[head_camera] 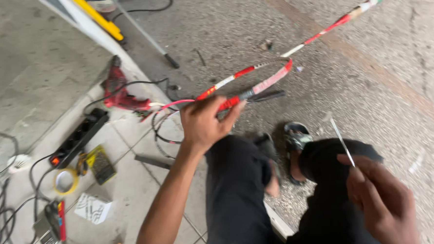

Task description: The person uses a screwdriver to pry and remove the outer frame from several badminton racket heads. They work on each racket one at a time, separating the frame pieces and setting them aside on the floor.

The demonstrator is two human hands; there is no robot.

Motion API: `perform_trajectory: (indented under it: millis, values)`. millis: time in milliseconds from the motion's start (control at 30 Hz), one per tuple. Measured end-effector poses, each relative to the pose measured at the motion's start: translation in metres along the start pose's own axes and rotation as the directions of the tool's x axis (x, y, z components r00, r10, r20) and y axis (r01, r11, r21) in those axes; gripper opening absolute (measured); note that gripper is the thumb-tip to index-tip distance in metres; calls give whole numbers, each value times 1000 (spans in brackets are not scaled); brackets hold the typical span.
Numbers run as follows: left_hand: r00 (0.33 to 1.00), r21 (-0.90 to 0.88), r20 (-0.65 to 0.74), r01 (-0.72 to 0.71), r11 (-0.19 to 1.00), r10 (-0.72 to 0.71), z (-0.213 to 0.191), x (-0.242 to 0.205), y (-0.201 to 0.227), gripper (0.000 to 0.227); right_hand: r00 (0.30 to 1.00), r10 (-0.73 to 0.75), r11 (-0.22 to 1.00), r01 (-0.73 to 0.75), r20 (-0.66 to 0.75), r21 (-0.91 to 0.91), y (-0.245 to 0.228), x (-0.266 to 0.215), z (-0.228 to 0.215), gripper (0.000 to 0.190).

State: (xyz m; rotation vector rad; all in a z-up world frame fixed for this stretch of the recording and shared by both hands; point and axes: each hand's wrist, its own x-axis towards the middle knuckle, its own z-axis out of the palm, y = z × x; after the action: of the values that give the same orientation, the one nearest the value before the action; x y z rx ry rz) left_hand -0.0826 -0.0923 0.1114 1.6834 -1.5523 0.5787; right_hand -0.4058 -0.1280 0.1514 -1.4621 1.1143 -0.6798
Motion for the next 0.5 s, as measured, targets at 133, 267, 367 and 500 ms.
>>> perform_trajectory:
  millis: [133, 267, 367, 500]
  values:
    - [997, -184, 65, -38, 982, 51, 4, -18, 68, 40, 967, 120, 974, -158, -224, -160, -1, -57, -28, 24]
    - [994, -309, 72, -62, 949, 88, 18, -39, 105, 38, 985, -26, 937, -35, -169, -348, 11, -80, -42, 28]
    - [989, -393, 125, -19, 919, 74, 21, -57, 119, 35, 978, 54, 926, -124, -199, -357, 29, -93, -49, 31]
    - [980, -421, 194, 40, 906, 47, 17, -79, 124, 36, 990, -2, 911, -58, -144, -409, 53, -105, -47, 30]
